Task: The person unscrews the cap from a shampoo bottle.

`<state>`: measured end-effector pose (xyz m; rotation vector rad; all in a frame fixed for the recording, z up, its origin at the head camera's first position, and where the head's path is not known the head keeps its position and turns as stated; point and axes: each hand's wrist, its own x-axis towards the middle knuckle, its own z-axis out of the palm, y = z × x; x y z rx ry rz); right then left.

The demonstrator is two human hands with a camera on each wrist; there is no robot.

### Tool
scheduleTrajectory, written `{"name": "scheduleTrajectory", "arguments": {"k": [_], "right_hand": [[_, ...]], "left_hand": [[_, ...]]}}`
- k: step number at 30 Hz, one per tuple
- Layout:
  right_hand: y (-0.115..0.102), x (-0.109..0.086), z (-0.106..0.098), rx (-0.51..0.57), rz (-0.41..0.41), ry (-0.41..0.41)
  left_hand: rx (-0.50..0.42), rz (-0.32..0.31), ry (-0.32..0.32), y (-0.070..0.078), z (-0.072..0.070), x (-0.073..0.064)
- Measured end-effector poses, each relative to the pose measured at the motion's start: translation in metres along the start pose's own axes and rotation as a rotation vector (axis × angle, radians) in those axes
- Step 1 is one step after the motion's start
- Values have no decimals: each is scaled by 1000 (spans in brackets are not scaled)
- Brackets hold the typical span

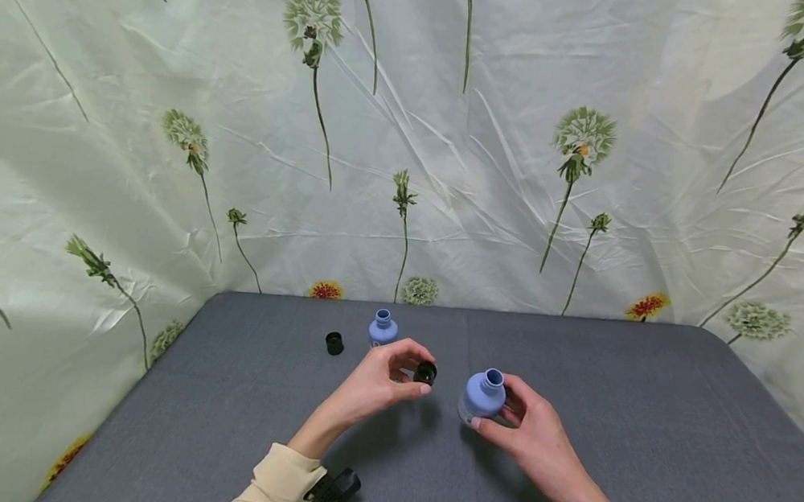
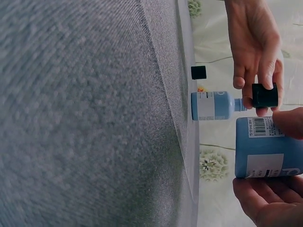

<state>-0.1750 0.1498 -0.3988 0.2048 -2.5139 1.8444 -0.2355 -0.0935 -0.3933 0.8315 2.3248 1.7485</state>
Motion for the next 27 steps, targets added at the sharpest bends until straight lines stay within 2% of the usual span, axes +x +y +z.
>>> {"name": "scheduleTrajectory", "arguments": {"k": [11,19,27], "right_hand": [[2,0,1,-34,19,7],[3,2,-2,-34,28,20],[2,2,-6,-53,24,13]], "left_hand": [[17,-30,27,-6,0,1],[21,-38,12,17,0,-5],[28,-39,29,-11,3,1]]}}
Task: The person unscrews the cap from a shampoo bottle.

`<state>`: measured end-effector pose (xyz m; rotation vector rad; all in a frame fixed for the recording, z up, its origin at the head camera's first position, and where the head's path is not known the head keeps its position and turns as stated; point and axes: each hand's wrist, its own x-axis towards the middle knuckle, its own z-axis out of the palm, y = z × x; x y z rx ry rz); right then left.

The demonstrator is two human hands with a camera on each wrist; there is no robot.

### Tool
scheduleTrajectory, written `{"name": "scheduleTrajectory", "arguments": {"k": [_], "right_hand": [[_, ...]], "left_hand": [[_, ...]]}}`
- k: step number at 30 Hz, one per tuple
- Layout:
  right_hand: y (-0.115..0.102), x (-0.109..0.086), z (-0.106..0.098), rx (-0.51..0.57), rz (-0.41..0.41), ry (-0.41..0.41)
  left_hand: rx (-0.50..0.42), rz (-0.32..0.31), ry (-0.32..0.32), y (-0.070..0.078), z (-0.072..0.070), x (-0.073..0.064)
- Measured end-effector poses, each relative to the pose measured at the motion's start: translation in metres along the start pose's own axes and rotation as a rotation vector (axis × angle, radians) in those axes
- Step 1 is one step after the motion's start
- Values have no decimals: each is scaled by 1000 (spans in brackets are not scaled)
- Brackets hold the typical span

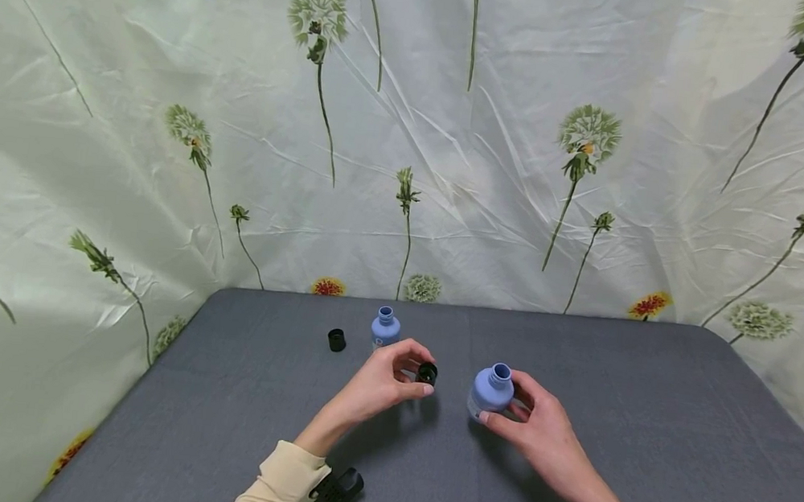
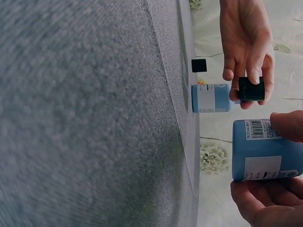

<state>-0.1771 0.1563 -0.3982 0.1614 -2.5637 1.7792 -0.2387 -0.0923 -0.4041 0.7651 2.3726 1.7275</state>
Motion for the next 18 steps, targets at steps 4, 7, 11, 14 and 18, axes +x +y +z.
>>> {"name": "scheduleTrajectory", "arguments": {"k": [4,7,11,14,18], "right_hand": [[2,3,-3,13,-9,0],[4,4,-7,17,-15,2],[7,6,-11,18,-21,9],[9,7,-15,12,-45,17],[12,9,-20,-4,-69,25]], "left_hand": [[12,0,9,-3,0,1],[26,-6,6,-4,1,2],[30,-34,6,-5,2,3],[20,-55,13,-6,3,5],[-3,-70,21,-9,5,10]]}}
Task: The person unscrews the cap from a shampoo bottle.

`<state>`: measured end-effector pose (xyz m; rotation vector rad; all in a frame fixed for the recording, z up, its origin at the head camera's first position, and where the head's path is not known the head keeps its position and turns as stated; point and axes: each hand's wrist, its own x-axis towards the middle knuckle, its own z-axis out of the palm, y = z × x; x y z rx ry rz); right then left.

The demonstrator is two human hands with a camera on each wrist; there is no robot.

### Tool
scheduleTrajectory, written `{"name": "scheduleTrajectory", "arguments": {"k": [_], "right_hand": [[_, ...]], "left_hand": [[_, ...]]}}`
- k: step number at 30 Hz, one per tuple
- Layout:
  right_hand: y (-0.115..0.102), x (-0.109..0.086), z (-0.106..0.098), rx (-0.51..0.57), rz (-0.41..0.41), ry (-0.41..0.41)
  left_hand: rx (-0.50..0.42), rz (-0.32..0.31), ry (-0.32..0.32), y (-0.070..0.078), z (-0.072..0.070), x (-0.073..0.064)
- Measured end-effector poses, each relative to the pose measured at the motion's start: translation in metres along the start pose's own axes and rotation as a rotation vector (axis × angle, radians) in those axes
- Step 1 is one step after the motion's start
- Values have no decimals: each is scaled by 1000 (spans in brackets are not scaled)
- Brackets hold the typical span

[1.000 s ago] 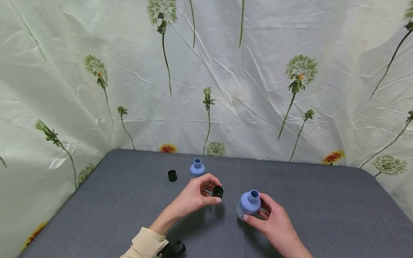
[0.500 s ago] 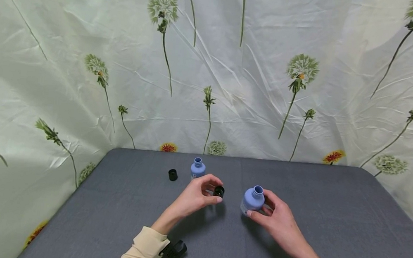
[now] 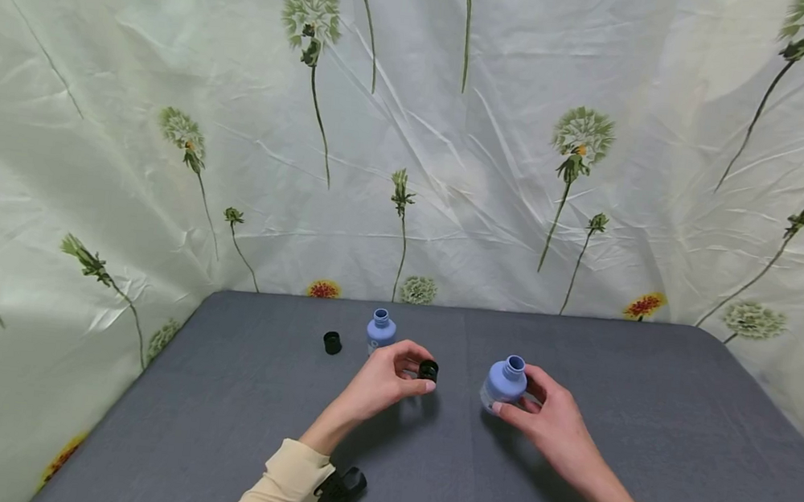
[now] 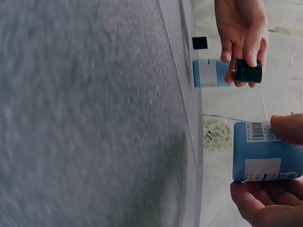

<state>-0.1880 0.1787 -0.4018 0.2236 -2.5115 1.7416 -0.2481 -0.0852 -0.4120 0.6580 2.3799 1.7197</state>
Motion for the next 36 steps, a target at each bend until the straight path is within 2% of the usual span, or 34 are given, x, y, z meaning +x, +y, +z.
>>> {"name": "scheduleTrajectory", "arguments": {"k": [9,15,22,31,36], "right_hand": [[7,8,-11,-22,-4,6],[12,13,-17,-40,-16,24],[15,18,-23,-59,10,29],[20,26,-30,-83,3,38],[24,32,-33,-80,20,57]], "left_hand": [[30,5,4,-4,5,16],[17,1,-9,-8,11,25],[34,-35,36,-8,16,35],[15,-13,48,-4,27,48],[-6,-34,62,-4,34,55]]}}
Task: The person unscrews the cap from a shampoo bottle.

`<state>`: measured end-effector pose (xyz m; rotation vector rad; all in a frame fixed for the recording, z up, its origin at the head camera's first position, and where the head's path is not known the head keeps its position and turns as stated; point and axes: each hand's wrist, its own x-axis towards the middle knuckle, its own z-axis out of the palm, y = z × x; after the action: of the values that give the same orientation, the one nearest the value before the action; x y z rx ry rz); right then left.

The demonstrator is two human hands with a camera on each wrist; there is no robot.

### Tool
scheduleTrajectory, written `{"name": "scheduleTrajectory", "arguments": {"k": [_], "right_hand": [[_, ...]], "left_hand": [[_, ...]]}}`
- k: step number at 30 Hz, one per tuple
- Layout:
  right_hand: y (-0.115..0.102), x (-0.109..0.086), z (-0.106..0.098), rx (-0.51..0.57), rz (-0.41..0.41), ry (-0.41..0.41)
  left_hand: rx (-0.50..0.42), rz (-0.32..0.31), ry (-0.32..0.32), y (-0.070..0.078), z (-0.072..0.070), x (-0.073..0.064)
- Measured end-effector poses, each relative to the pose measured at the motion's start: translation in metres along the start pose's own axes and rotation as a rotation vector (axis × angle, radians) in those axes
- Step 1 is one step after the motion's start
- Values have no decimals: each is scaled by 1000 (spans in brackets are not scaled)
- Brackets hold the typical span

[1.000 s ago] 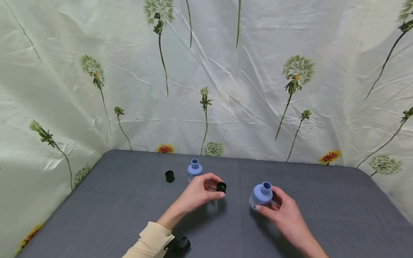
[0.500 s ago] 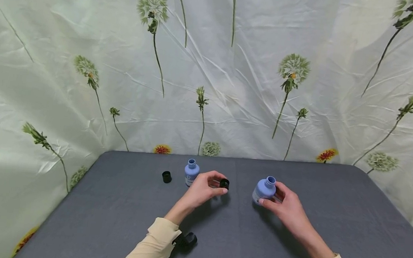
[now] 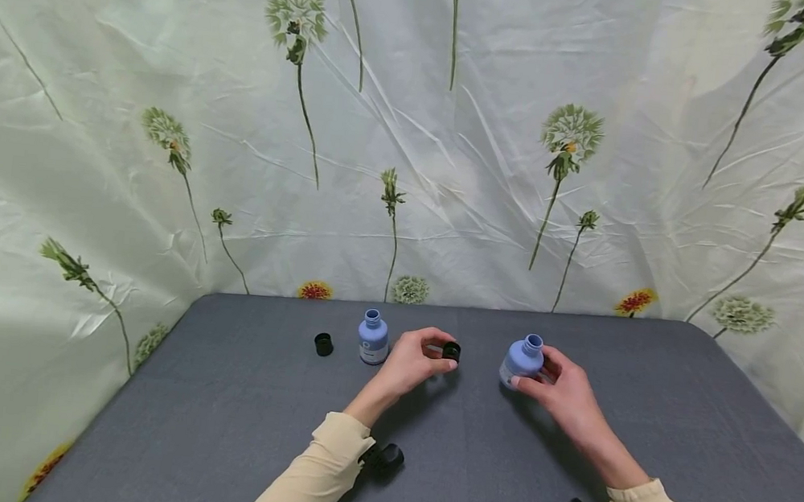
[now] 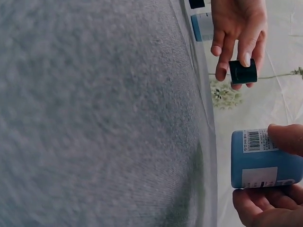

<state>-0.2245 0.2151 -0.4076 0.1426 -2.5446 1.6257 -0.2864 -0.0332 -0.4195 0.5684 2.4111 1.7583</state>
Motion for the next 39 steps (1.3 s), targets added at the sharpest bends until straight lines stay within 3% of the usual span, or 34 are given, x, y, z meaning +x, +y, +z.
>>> {"name": "scheduleTrajectory", "arguments": {"k": [10,24,32,39], "right_hand": [[8,10,-8,28,51,9],[12,21,-19,12,67,30],[14,26,-19,-2,51,28],[16,28,-20,-13,74,26]], "left_hand": [[15,-32,25,-4,15,13],[64,-61,92,1,31,29],[68,-58,56,0,37,34],[105,-53,8,8,44,42]]}}
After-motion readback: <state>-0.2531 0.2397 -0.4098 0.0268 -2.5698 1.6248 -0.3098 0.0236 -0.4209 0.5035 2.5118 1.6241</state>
